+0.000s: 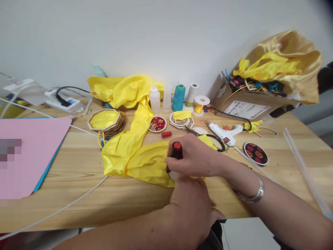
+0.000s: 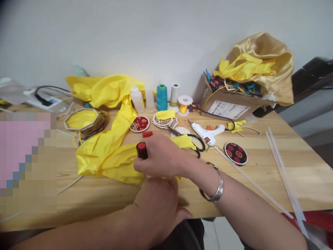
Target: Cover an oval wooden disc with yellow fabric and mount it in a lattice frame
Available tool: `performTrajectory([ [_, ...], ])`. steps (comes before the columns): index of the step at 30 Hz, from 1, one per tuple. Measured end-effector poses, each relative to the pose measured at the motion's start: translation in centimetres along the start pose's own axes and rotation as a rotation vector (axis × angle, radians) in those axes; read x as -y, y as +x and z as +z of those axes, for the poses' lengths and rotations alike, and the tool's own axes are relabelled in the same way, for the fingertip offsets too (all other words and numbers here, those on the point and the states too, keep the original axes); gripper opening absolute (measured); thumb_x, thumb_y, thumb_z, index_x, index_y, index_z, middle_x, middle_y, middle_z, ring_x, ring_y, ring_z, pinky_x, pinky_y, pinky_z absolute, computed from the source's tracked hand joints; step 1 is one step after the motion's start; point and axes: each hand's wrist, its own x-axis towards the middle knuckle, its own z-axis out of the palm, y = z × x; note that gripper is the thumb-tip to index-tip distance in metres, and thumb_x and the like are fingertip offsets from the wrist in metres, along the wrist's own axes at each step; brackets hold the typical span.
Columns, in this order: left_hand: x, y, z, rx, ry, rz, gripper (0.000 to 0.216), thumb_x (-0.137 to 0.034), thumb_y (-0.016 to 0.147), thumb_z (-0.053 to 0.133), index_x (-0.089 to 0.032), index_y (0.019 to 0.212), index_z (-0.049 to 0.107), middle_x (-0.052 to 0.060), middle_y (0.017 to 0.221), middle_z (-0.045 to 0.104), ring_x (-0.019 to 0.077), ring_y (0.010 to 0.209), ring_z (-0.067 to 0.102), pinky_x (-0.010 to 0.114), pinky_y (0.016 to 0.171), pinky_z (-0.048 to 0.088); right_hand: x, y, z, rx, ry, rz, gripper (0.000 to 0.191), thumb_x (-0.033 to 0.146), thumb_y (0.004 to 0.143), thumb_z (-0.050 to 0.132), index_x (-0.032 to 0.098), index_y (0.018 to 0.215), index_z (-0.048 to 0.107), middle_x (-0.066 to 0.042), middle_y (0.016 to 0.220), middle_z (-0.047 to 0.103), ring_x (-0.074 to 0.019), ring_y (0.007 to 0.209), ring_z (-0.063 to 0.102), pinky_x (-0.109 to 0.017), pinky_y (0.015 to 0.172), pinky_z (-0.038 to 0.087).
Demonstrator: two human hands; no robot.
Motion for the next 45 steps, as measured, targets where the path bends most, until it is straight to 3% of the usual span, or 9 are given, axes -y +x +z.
performTrajectory([
  [9,0.1,0.1,-0.4,0.06,0.002,0.034,0.049,-0.058,0.078,0.056,-0.013,0.089,0.072,0.014,0.075,0.068,0.0268,0.065,0.063,0.034,0.056,0.042,1.0,1.4,-0.3,0.1,-0.136,-0.058,0.028,0.021,0.068,0.051,0.018,0.05,0.03,0.005,0.052,0.032,-0.0074,0.051,0.032,-0.022,0.046,0.024],
  [14,0.4,0.1,-0.1,0.007,-0.032,0.036,0.047,-0.059,0.075,0.061,-0.016,0.088,0.073,0.013,0.074,0.069,0.0294,0.073,0.064,0.042,0.07,0.045,0.4,2.0,-0.5,0.03,-0.155,-0.053,0.023,0.023,0.067,0.05,0.018,0.052,0.033,0.006,0.052,0.033,-0.0072,0.05,0.03,-0.023,0.045,0.022],
  [19,0.3,0.0,0.3,-0.021,-0.046,0.094,0.039,-0.054,0.075,0.064,-0.019,0.088,0.075,0.017,0.089,0.072,0.0374,0.093,0.063,0.055,0.084,0.042,-0.5,2.5,-0.9,-0.038,-0.16,-0.068,0.025,0.022,0.066,0.049,0.018,0.049,0.032,0.007,0.05,0.026,-0.0064,0.048,0.024,-0.022,0.043,0.02],
  [26,0.3,0.0,0.5,-0.054,-0.083,0.083,0.039,-0.054,0.073,0.066,-0.02,0.09,0.075,0.018,0.095,0.072,0.039,0.099,0.061,0.054,0.084,0.043,-1.3,2.7,-1.6,-0.063,-0.115,0.019,0.014,0.021,0.068,0.049,0.015,0.058,0.056,0.005,0.051,0.042,-0.0071,0.05,0.033,-0.022,0.045,0.025],
  [31,0.7,-0.1,-0.1,-0.021,-0.068,0.083,0.044,-0.056,0.077,0.06,-0.018,0.092,0.074,0.018,0.092,0.072,0.0352,0.091,0.064,0.049,0.079,0.046,-1.6,2.2,-2.2,-0.108,-0.102,0.081,0.015,0.021,0.069,0.051,0.015,0.059,0.06,0.004,0.052,0.047,-0.0077,0.05,0.038,-0.023,0.045,0.027],
  [35,2.3,-0.4,-1.7,-0.008,-0.053,0.034,0.052,-0.057,0.084,0.048,-0.011,0.095,0.07,0.018,0.083,0.071,0.0313,0.077,0.066,0.037,0.061,0.046,-1.9,0.5,-3.2,-0.303,-0.041,0.104,0.012,0.022,0.07,0.055,0.015,0.064,0.063,0.002,0.054,0.054,-0.0099,0.052,0.047,-0.022,0.045,0.031],
  [38,5.0,-0.8,-3.3,-0.035,-0.056,0.212,0.032,-0.034,0.09,0.04,-0.018,0.086,0.068,0.011,0.08,0.069,0.0249,0.066,0.064,0.031,0.052,0.04,-2.1,-1.8,-4.0,-0.581,0.055,0.204,0.008,0.022,0.07,0.061,0.016,0.065,0.062,0.002,0.052,0.053,-0.0093,0.047,0.045,-0.022,0.043,0.032],
  [42,9.3,-0.6,-4.8,0.03,-0.191,0.093,0.029,-0.031,0.09,0.034,-0.018,0.089,0.06,0.006,0.074,0.067,0.02,0.062,0.061,0.029,0.052,0.036,-2.2,-6.2,-4.0,-0.92,0.226,0.338,0.009,0.027,0.072,0.066,0.019,0.068,0.062,0.001,0.049,0.055,-0.0115,0.045,0.047,-0.023,0.04,0.032],
  [45,11.5,-0.1,-5.0,0.082,-0.339,0.082,0.028,-0.04,0.091,0.036,-0.02,0.088,0.056,0.003,0.083,0.066,0.0184,0.073,0.06,0.028,0.061,0.04,-1.6,-9.3,-2.6,-0.833,0.229,0.324,0.012,0.028,0.075,0.065,0.021,0.066,0.063,0.002,0.046,0.052,-0.0114,0.043,0.047,-0.023,0.038,0.032],
])
